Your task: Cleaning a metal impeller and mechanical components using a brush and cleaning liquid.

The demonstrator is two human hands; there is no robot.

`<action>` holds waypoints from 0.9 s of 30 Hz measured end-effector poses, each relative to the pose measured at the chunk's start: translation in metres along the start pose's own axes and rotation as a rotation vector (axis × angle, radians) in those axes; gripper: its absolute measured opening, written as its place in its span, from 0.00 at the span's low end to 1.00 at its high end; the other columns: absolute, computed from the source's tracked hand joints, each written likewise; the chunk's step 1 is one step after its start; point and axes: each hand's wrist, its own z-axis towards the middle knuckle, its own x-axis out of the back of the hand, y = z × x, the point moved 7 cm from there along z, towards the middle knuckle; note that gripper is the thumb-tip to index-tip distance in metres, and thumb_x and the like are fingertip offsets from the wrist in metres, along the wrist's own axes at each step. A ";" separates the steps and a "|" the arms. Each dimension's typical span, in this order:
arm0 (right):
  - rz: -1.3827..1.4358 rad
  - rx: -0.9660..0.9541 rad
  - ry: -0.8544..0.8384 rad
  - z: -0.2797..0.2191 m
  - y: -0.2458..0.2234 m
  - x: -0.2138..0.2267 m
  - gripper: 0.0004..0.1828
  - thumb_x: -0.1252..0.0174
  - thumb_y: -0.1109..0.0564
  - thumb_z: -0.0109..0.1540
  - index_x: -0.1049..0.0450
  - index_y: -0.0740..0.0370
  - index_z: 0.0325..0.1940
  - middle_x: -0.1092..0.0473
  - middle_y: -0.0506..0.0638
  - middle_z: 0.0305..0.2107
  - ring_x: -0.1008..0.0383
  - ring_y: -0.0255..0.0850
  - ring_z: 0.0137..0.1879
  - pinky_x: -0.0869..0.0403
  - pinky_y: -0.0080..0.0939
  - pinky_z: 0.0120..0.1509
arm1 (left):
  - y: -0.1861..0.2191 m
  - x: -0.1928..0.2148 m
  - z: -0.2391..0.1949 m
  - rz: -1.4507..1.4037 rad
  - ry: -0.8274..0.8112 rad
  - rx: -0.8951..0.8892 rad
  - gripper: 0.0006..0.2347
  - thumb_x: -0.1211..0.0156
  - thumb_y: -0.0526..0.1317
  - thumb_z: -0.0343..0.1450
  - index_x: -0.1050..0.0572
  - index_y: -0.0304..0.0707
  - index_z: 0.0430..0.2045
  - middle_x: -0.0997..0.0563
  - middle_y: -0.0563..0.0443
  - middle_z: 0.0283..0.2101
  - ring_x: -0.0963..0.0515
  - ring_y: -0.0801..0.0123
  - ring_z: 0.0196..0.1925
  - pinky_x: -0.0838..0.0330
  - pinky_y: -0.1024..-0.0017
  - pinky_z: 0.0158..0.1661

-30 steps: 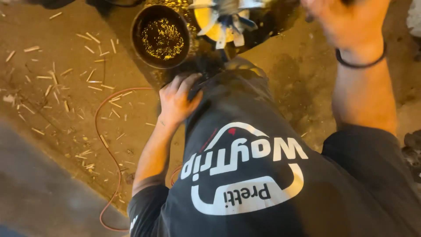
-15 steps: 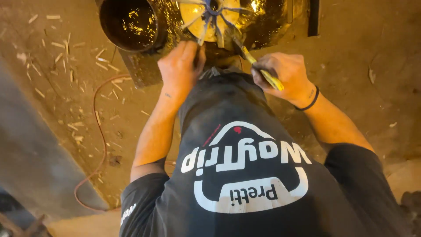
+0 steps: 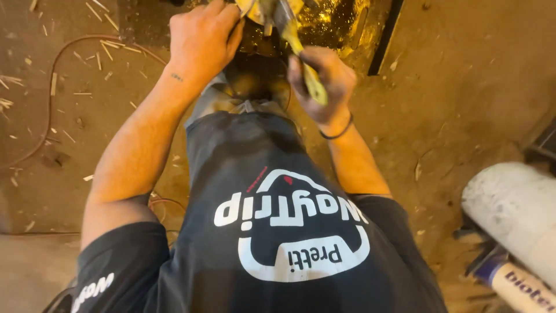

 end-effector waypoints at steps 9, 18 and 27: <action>-0.224 -0.145 -0.028 -0.010 -0.034 -0.040 0.06 0.34 0.59 0.66 0.26 0.59 0.41 0.27 0.54 0.30 0.22 0.49 0.33 0.25 0.43 0.39 | -0.002 -0.002 0.007 -0.022 -0.012 -0.139 0.07 0.36 0.42 0.74 0.26 0.44 0.28 0.23 0.52 0.29 0.20 0.57 0.31 0.29 0.58 0.27; -0.391 -0.379 0.045 -0.023 -0.047 -0.071 0.08 0.33 0.58 0.66 0.26 0.63 0.40 0.27 0.53 0.27 0.24 0.46 0.28 0.26 0.42 0.36 | -0.023 -0.016 0.016 -0.275 -0.087 -0.246 0.06 0.39 0.40 0.74 0.26 0.42 0.28 0.23 0.50 0.29 0.20 0.56 0.28 0.28 0.58 0.26; -0.442 -0.601 0.198 -0.013 -0.081 -0.072 0.10 0.34 0.58 0.68 0.29 0.64 0.40 0.26 0.54 0.29 0.23 0.44 0.31 0.25 0.41 0.38 | -0.034 -0.034 0.017 -0.390 -0.221 -0.336 0.04 0.43 0.38 0.74 0.30 0.39 0.33 0.23 0.49 0.35 0.19 0.57 0.29 0.27 0.58 0.25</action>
